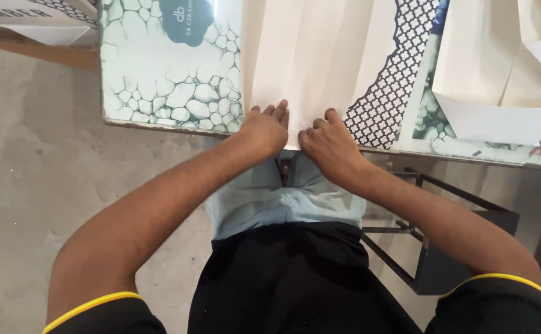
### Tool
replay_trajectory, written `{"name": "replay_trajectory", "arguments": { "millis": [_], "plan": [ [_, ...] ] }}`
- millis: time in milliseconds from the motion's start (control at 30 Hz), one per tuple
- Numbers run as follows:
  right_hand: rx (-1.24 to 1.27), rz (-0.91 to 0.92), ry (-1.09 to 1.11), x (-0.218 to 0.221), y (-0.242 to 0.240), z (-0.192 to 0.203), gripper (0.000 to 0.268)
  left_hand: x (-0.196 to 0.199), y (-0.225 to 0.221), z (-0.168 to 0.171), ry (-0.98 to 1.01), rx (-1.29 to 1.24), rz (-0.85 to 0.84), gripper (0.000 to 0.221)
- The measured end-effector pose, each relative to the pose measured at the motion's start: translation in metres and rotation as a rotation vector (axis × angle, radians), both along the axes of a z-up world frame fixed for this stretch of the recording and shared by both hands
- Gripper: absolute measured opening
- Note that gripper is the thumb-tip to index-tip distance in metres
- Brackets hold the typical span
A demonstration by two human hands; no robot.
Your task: Fold and assemble paper shopping bags from pre-printed sheets.
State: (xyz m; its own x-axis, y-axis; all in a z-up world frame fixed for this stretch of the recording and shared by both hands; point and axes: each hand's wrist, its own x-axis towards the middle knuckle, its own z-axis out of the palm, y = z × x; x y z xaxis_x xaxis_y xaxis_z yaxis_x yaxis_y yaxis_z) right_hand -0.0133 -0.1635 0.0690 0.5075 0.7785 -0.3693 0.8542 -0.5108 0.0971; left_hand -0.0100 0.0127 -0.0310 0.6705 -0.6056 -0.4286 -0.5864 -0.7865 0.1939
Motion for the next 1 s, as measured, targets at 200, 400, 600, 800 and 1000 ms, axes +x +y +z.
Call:
{"name": "replay_trajectory", "arguments": {
  "millis": [200,400,600,800,1000],
  "plan": [
    [0.065,-0.087,0.108,0.015,-0.001,-0.003,0.005,0.021,0.001,0.030,0.117,0.033,0.011,0.056],
    [0.227,-0.173,0.238,0.024,-0.015,-0.024,0.007,0.016,0.029,0.066,0.042,-0.049,0.003,0.011],
    [0.264,-0.218,0.276,0.036,-0.017,-0.039,0.010,0.038,0.033,0.033,0.049,-0.042,0.069,0.012],
    [0.100,-0.451,0.629,0.080,-0.013,-0.030,0.034,0.066,0.042,0.046,0.144,-0.006,0.086,0.021],
    [0.177,-0.338,0.510,0.061,-0.012,-0.021,0.037,0.036,0.072,0.064,-0.041,-0.259,0.168,0.023]
  ]
}}
